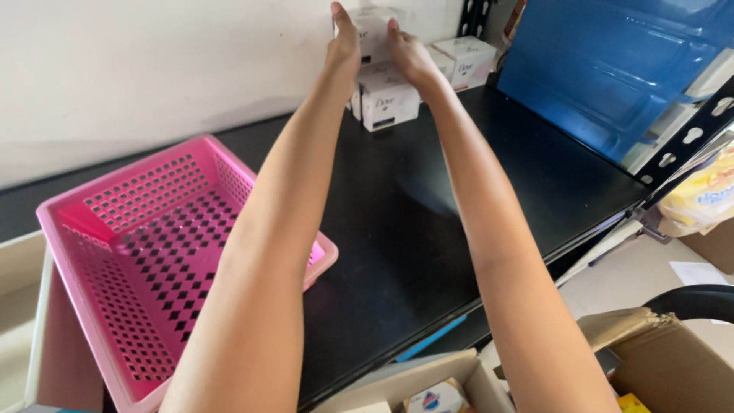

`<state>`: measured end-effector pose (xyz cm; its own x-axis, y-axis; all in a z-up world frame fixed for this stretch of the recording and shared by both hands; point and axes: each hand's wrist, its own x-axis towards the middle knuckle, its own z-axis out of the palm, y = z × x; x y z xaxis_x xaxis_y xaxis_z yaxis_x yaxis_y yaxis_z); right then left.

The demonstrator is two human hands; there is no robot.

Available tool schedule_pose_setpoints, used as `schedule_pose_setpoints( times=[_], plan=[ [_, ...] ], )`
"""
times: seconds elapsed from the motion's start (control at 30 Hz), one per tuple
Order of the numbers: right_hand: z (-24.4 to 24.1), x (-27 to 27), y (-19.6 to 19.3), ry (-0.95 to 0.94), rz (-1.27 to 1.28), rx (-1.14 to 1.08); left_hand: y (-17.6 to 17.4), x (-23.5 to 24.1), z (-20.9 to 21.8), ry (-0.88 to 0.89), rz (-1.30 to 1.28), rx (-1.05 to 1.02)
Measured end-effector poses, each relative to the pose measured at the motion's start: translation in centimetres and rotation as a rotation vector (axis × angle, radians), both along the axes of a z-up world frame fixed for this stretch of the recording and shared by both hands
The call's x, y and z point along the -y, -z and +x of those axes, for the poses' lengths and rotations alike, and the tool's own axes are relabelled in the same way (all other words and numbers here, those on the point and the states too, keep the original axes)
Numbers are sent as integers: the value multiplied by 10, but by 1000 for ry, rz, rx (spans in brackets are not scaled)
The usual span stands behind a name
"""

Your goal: Sorting personal care products from boxes and organizing them on a shelf.

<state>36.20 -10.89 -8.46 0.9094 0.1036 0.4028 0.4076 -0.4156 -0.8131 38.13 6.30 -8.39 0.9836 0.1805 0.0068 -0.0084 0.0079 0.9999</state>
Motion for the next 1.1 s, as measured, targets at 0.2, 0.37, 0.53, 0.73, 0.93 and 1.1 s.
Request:
schedule_pose_setpoints(
  times=[0.2,0.37,0.53,0.73,0.93,1.1],
  plan=[
    [-16,5,-4,-45,24,-15,2,-2,-8,47,18,23],
    [-25,1,-9,-65,36,-70,1,-10,-13,27,18,-38],
    [-16,-1,-10,2,-123,3,-8,-8,-23,151,107,-4],
    [48,0,29,34,-304,262,5,2,16,122,223,-79],
    [-17,6,-14,225,-318,34,4,-2,2,20,227,-62],
    [-20,4,-6,169,-286,52,4,-7,-4,72,227,-77]
  ],
)
